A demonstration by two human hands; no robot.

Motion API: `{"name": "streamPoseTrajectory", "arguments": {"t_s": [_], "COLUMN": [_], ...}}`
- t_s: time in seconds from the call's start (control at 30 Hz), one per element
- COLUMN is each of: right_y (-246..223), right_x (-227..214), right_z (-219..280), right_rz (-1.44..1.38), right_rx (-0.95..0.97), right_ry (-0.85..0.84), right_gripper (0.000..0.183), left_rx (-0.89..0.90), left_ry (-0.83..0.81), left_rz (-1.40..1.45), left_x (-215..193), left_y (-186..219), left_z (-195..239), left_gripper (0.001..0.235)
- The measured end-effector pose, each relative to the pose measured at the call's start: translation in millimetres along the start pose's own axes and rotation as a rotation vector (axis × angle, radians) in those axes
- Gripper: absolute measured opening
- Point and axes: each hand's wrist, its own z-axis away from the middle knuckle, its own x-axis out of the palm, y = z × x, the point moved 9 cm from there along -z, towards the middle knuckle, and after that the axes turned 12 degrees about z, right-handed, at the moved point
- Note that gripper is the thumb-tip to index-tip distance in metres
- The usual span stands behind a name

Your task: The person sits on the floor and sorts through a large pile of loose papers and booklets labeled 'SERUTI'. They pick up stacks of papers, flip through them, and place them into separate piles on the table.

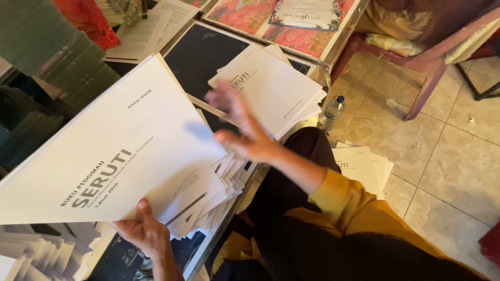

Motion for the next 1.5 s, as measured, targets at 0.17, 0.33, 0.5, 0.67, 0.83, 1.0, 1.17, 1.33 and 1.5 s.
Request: {"name": "streamPoseTrajectory", "arguments": {"t_s": [0.17, 0.33, 0.5, 0.67, 0.83, 1.0, 1.17, 1.33, 1.5], "right_y": [61.8, 73.3, 105.4, 173.9, 107.9, -17.3, -107.8, -144.8, -124.6], "right_x": [78.5, 74.2, 81.2, 90.5, 87.1, 140.7, 245.1, 352.0, 409.5], "right_z": [37.8, 45.2, 67.4, 101.7, 56.3, -1.6, -20.5, -9.5, 22.1], "right_rz": [-0.177, -0.129, -0.040, -0.409, 0.032, 0.050, -0.272, -0.361, -0.045], "right_rx": [0.315, 0.234, 0.254, 0.499, 0.262, 0.023, 0.053, 0.081, 0.203], "right_ry": [-0.257, -0.249, -0.290, -0.023, -0.334, -0.443, -0.640, -0.698, -0.824], "right_gripper": [0.046, 0.025, 0.024, 0.012, 0.021, 0.020, 0.039, 0.054, 0.063], "left_rx": [0.003, -0.018, -0.060, -0.298, -0.093, 0.007, -0.069, -0.119, -0.509], "left_ry": [0.025, 0.005, -0.003, 0.379, 0.229, 0.150, 0.242, 0.277, 0.234], "left_rz": [-0.027, -0.051, -0.105, 0.074, -0.448, -0.721, -1.025, -1.140, -1.277], "left_x": [-15.0, -8.1, -19.2, -99.8, -65.1, -105.7, -225.6, -330.2, -420.6], "left_y": [-17.8, -20.4, -37.7, -161.8, 24.7, 119.1, 197.1, 217.1, 138.1], "left_z": [11.0, 15.5, 32.1, 121.8, 14.3, -45.6, -99.8, -117.9, -78.5], "left_gripper": [0.045, 0.040, 0.037, 0.018, 0.009, 0.028, 0.037, 0.042, 0.010]}}
